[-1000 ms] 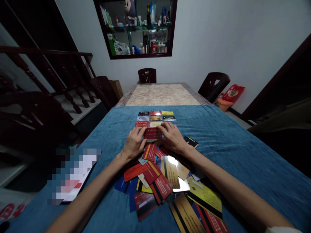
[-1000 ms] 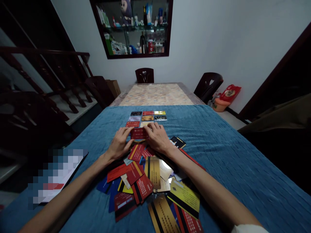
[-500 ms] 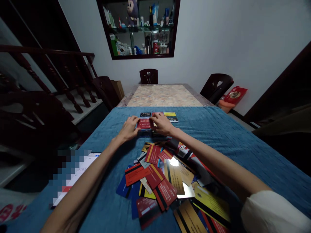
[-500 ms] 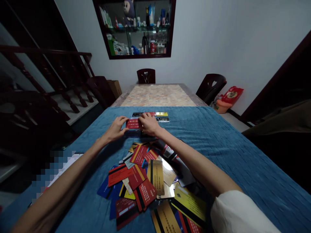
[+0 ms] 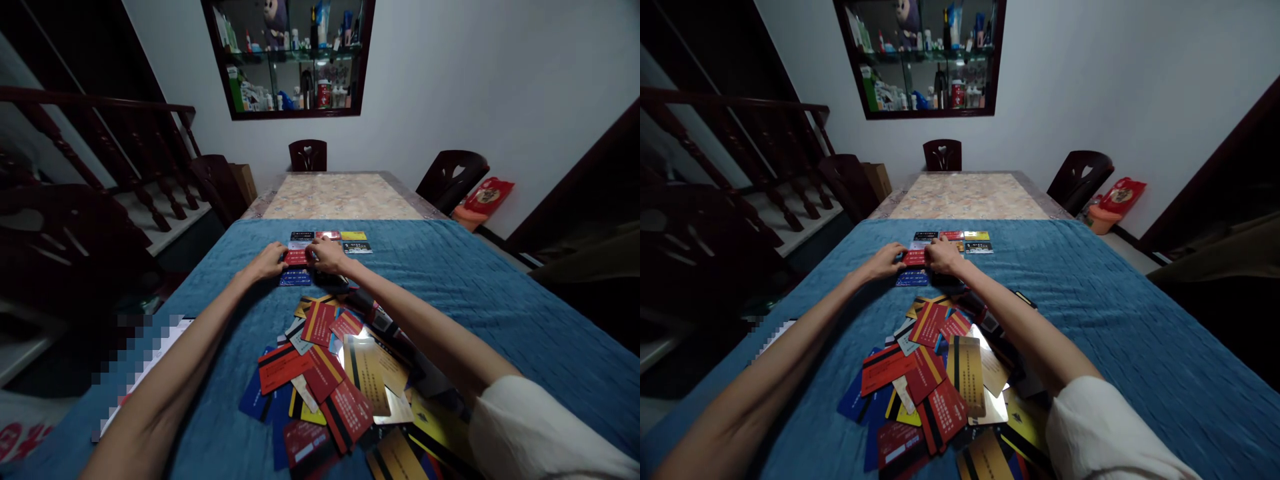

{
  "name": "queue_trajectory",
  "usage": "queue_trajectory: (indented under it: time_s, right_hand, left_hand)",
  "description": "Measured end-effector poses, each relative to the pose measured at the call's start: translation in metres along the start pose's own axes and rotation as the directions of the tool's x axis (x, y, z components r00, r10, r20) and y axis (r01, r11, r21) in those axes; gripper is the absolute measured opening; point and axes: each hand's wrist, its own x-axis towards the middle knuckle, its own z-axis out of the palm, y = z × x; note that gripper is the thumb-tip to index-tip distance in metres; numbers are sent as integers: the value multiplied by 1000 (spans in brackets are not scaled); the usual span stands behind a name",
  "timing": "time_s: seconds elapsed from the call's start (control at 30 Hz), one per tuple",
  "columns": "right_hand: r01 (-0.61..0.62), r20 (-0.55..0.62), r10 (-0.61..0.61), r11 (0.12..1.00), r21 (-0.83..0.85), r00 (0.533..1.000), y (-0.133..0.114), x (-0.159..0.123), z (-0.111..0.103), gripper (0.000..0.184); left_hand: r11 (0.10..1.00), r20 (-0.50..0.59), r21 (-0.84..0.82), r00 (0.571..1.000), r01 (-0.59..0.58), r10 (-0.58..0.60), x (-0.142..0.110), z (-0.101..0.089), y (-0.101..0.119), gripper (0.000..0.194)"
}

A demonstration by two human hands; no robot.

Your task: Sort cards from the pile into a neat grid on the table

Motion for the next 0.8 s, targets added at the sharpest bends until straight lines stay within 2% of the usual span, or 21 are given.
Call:
queue_trajectory:
  time_s: [0.33, 0.8]
  right_hand:
    - [-25, 93, 28, 999, -38, 995, 4, 9, 10, 33]
    - [-56, 127, 63, 997, -60, 990, 4, 11, 11, 35]
  left_hand:
    - [990, 185, 139, 982, -1, -25, 5, 0, 3, 31]
    - [988, 200, 154, 980, -13, -18, 9, 1, 3, 31]
